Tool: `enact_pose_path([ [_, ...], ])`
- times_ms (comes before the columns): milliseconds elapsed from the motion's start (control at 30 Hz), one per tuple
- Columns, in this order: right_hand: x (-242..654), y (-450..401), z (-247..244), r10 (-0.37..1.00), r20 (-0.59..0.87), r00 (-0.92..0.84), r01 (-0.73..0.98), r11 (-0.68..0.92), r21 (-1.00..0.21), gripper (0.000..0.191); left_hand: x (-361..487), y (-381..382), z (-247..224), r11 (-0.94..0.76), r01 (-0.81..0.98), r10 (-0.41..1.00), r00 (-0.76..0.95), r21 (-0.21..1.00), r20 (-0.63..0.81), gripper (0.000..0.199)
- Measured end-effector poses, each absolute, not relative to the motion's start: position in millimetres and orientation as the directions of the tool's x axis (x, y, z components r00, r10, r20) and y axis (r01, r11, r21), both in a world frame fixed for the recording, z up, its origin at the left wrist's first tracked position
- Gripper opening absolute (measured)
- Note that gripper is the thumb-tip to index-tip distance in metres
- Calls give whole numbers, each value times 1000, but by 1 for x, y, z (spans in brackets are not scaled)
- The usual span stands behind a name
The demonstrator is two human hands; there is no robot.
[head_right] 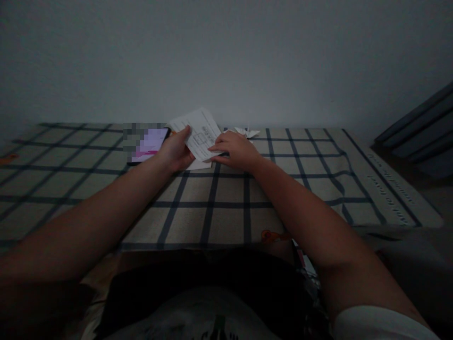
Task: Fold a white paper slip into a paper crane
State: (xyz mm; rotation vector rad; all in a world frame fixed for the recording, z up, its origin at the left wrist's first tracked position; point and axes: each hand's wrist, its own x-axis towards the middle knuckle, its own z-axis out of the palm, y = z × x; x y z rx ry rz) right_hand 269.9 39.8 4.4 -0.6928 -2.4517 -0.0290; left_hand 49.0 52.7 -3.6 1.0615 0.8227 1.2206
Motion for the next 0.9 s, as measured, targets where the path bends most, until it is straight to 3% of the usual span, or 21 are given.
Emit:
enact_pose_path([
  [167, 268, 40, 5, 479, 561, -675, 447, 871, -205, 24, 48, 51, -2, -19, -412, 989, 129, 911, 79, 42],
  [267, 268, 37, 6, 553, 568, -609, 481, 827, -290, 21, 46, 50, 0, -5, -425, 987, 142, 905, 72, 41],
  [433, 269, 37, 7, 711, 541, -450, 513, 702, -495, 22, 42, 46, 5, 0, -379, 978, 191, 925, 78, 45],
  [600, 270, 40, 8, 754, 573, -321, 486, 651, -584, 25, 46, 37, 11, -25, -318, 970, 220, 948, 100, 55],
  [700, 269, 42, 7, 805, 533, -261, 478, 588, -653, 26, 52, 32, 11, -35, -296, 965, 239, 955, 110, 46],
  [900, 265, 42, 7, 869, 464, -171, 324, 494, -807, 24, 59, 29, 6, -103, -334, 948, 251, 937, 194, 44],
])
